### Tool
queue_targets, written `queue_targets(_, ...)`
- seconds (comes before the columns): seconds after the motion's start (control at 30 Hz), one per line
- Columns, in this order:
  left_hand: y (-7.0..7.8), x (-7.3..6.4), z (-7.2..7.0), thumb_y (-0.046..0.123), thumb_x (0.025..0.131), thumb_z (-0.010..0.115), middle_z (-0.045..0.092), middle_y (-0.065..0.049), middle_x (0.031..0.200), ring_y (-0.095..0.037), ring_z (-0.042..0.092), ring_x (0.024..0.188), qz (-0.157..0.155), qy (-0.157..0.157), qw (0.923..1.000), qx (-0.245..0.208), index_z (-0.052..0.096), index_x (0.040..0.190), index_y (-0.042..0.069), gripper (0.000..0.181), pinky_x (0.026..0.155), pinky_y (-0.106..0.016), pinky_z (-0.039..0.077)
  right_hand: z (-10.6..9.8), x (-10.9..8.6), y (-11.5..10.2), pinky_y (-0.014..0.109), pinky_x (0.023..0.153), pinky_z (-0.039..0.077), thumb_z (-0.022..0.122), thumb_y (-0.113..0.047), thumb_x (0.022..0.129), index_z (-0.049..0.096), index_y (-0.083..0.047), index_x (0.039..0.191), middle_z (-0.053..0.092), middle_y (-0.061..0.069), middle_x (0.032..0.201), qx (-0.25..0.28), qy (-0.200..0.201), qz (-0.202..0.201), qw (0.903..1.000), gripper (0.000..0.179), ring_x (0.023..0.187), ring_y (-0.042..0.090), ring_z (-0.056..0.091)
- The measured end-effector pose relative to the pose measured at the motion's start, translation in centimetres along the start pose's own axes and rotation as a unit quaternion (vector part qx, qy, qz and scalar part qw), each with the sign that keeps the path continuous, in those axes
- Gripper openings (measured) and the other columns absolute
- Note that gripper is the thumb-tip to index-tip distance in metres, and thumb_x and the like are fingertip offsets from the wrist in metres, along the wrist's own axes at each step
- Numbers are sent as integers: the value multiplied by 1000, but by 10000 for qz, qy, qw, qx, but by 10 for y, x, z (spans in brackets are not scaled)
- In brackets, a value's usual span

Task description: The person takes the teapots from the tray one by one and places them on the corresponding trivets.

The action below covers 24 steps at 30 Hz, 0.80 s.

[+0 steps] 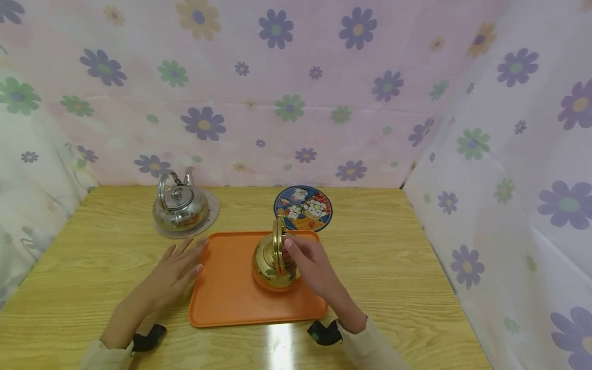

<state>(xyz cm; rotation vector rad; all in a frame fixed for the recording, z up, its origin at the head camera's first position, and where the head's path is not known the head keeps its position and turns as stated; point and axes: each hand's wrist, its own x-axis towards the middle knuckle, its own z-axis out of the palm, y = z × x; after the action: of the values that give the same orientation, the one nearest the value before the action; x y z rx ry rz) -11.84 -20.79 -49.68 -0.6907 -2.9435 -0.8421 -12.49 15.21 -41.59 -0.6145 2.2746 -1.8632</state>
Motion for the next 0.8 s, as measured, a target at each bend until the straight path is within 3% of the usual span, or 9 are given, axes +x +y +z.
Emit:
queue_targets(0.17,2,-2,4,32,109,48,30,-14,166,-46,17,154,-69,-130,9998,-107,35,159,7,58,121,-69,7,3,6,-4,38,91,60,45,-27,111,62,15,126,71,27,114,757,-82,462,9960,48,104,18,72)
queue_targets(0.37,2,-5,7,32,108,49,29,-13,166,-45,17,154,-200,-249,9993,-191,38,157,5,57,120,-70,9,8,15,-8,36,78,63,55,-18,106,58,19,128,73,12,101,1442,59,903,9854,43,89,14,74)
queue_targets(0.6,1,-8,8,31,108,50,31,-15,165,-45,23,152,-267,-290,9989,-272,39,156,3,57,119,-71,11,8,24,-9,28,65,59,62,-15,102,62,19,122,72,2,79,1420,-25,1203,9825,39,73,13,70)
queue_targets(0.8,-2,-10,10,30,108,51,31,-15,165,-46,26,151,-188,-235,9990,-326,40,156,3,56,117,-73,13,4,28,-10,27,63,58,64,-14,101,63,21,115,71,2,78,1357,-228,1271,9823,37,71,13,69)
